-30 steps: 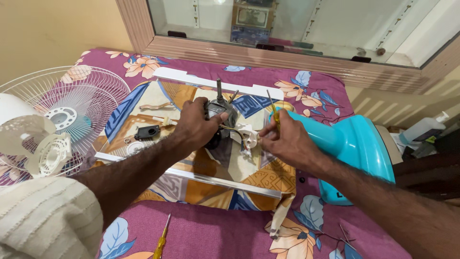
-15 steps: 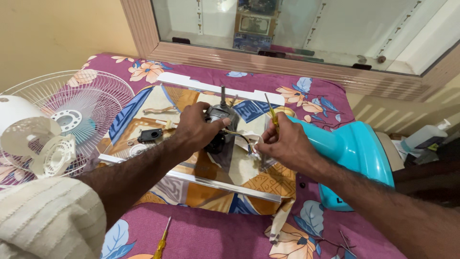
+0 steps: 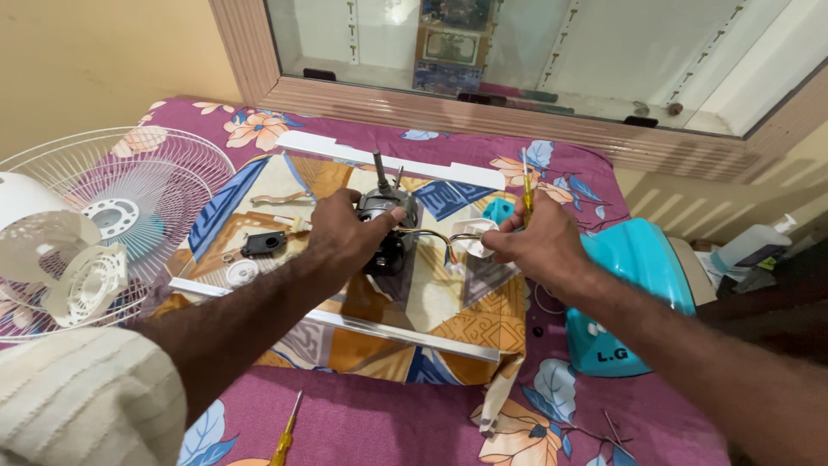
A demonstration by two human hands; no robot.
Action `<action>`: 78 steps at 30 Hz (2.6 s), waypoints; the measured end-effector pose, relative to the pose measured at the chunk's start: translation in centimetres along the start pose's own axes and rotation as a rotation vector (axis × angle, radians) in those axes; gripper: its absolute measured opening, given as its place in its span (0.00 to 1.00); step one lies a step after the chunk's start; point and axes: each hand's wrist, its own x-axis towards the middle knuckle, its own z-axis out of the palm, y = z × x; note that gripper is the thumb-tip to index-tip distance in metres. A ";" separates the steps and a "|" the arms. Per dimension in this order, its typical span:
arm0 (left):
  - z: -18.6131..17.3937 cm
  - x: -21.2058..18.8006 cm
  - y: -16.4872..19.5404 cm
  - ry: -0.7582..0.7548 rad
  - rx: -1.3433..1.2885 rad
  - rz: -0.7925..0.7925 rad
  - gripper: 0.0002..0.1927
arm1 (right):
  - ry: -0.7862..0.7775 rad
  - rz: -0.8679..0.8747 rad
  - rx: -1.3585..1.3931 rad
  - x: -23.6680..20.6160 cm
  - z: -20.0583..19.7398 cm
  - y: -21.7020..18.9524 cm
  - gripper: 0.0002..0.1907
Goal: The person uses a screwdriver to remove screws from the teal fan housing and detaches the motor assembly. They then wipe the interior of the housing with a white cloth and continue to manipulate the motor and housing components on the table.
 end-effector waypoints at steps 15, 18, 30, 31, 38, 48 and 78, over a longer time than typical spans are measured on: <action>1.4 -3.4 4.7 0.134 0.446 0.778 0.28 | -0.443 -0.082 -0.087 6.3 -1.6 -1.7 0.15; 3.4 -1.9 5.6 -0.102 0.529 0.748 0.38 | -0.523 -0.111 -0.133 6.9 -2.2 -2.4 0.13; 8.8 2.4 4.1 -0.338 0.372 0.478 0.18 | -0.452 -0.059 0.168 7.8 -3.3 0.4 0.13; 8.9 2.6 3.7 -0.338 0.362 0.472 0.17 | -0.411 -0.085 0.166 7.9 -3.4 1.2 0.15; 8.8 2.7 2.9 -0.232 0.324 0.609 0.18 | -0.349 -0.127 -0.069 7.9 -5.6 5.6 0.32; 8.9 1.1 5.3 -0.618 0.622 0.439 0.44 | -0.336 -0.138 -0.645 5.8 -5.3 6.3 0.42; 4.3 1.2 6.1 -0.582 0.157 0.217 0.45 | -0.233 -0.282 -0.752 0.4 -5.4 4.2 0.32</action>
